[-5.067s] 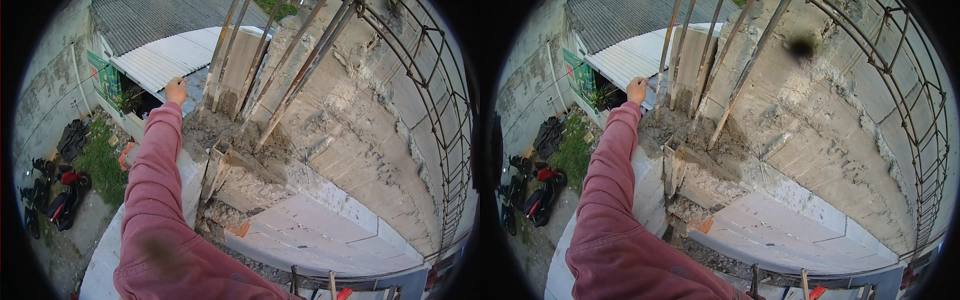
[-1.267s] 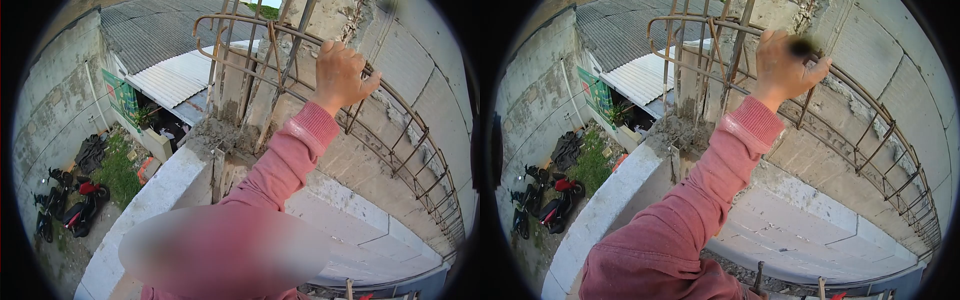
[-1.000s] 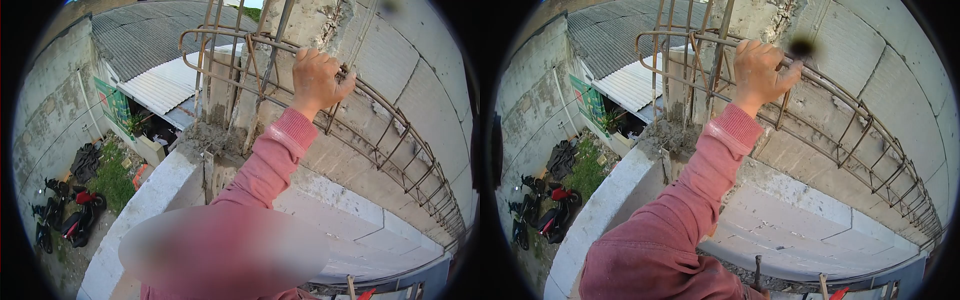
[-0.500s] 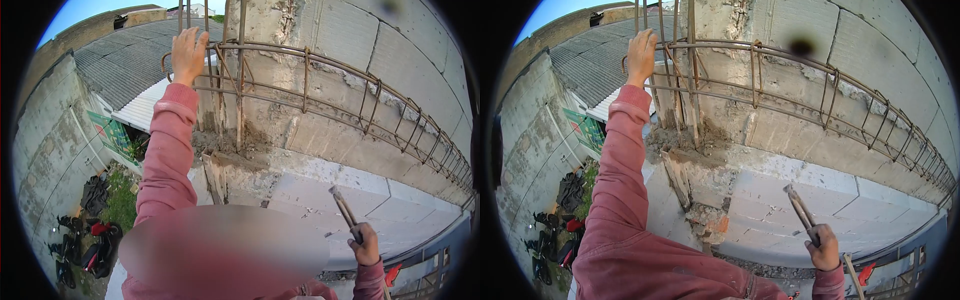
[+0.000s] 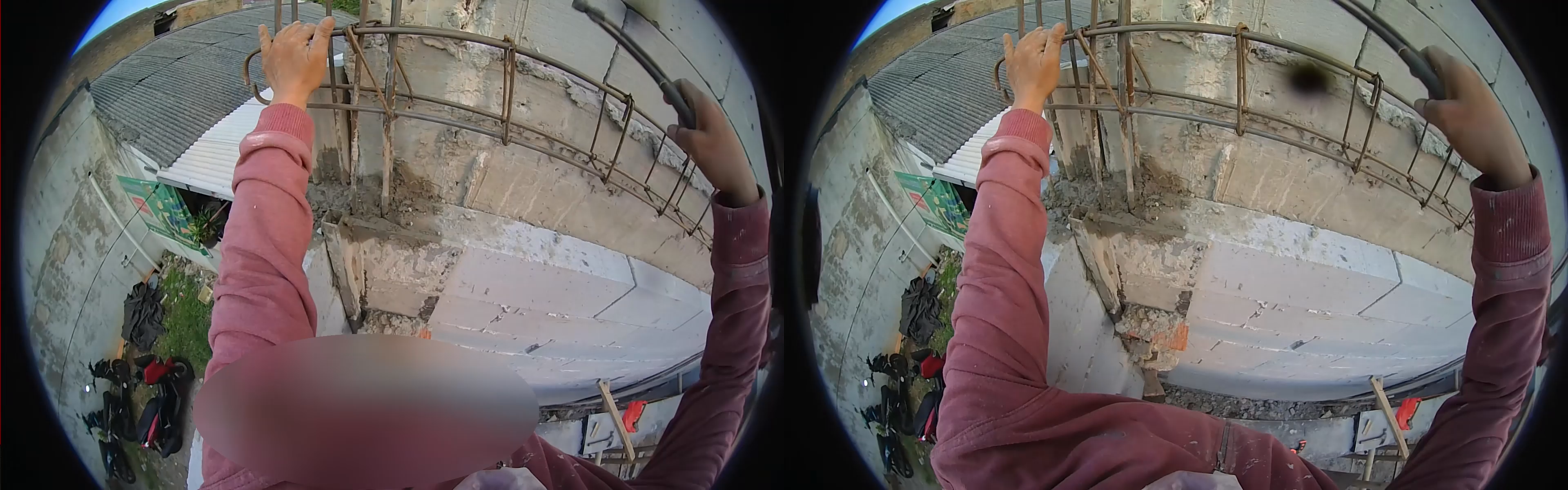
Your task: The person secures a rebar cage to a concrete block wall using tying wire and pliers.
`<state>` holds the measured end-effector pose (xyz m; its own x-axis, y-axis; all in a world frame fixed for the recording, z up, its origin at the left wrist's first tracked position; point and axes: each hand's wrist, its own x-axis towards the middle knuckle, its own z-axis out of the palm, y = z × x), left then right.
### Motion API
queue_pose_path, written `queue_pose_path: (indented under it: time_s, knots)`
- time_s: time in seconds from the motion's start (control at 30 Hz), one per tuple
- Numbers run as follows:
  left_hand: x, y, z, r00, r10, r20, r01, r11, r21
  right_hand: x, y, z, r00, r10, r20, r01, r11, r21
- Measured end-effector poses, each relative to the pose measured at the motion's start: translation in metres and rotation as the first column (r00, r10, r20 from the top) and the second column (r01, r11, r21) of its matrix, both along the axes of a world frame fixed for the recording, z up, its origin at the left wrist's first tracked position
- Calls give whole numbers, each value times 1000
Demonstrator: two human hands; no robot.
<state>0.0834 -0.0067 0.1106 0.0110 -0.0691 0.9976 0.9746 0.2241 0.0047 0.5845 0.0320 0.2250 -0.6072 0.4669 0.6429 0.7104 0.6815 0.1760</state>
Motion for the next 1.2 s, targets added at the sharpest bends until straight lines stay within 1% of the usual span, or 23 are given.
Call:
queue_pose_path:
  time_s: [0.03,0.13,0.17,0.23,0.3,0.4,0.47,0.5,0.53,0.57,0.6,0.67,0.7,0.8,0.83,0.87,0.9,0.93,0.97,1.03,1.07,1.13,1.2]
  knots:
    - [0,-2,-1,1000,-4,25,5,1000,-26,18,29,20,983,136,-124,-124,987,99]
    - [2,-2,1,998,-14,67,19,997,-76,3,27,35,831,42,-554,-42,999,12]
    - [0,-1,2,998,-12,69,17,997,-73,2,32,11,937,40,-347,-11,996,83]
    - [1,3,-7,997,-30,66,34,998,-53,-2,42,-35,996,37,78,-59,956,288]
    - [-1,5,-9,998,-51,39,51,999,7,-12,17,-35,977,-70,203,73,997,-4]
    - [-1,7,-9,999,-50,-17,51,997,56,1,5,9,996,-81,26,83,994,-68]
    - [0,8,-6,999,-52,-7,52,997,55,0,12,27,901,135,-413,-87,987,134]
    - [1,8,-8,999,-54,5,53,997,50,-6,7,35,783,106,-613,-54,993,102]
    - [2,8,-9,998,-58,-3,58,996,71,-13,12,25,790,107,-603,-93,994,55]
    - [3,6,-8,998,-65,-13,66,994,85,-27,12,-6,883,-43,-468,-24,990,-136]
    - [5,6,-9,997,-77,-25,79,992,97,-41,12,-37,949,-159,-274,75,953,-294]
    - [0,11,-13,996,-78,-31,81,992,92,-44,6,-67,953,-277,123,302,888,-348]
    - [-4,11,-17,997,-74,-24,76,993,94,-34,9,-65,964,-227,136,252,945,-210]
    - [-2,2,-15,998,56,18,-54,997,-59,-18,-23,-73,998,-54,21,57,977,-204]
    - [-9,7,-16,997,60,-46,-61,998,-15,-7,-23,-93,992,-34,-118,7,975,-223]
    - [-11,1,-14,995,96,-1,-95,983,-157,5,-25,-119,972,-22,-236,-33,974,-226]
    - [-17,8,-17,996,39,-75,-44,997,-56,15,-31,-151,914,50,-402,-158,958,-241]
    - [-33,13,-19,995,7,-100,-15,997,-79,26,-41,-184,874,-11,-486,-182,920,-347]
    - [-57,20,-22,992,86,-95,-100,983,-156,39,-52,-222,839,-66,-541,-219,868,-446]
    - [-107,34,-29,898,292,-328,-354,924,-147,65,-74,-309,788,-208,-579,-244,759,-604]
    - [-115,38,-31,967,184,-178,-223,948,-227,79,-89,-356,747,-306,-590,-259,683,-682]
    - [-108,32,-29,960,232,-154,-269,919,-289,111,-135,-438,782,-520,-343,10,562,-827]
    - [-49,29,-11,978,75,-192,-91,993,-79,142,-187,-489,733,-679,28,225,203,-953]
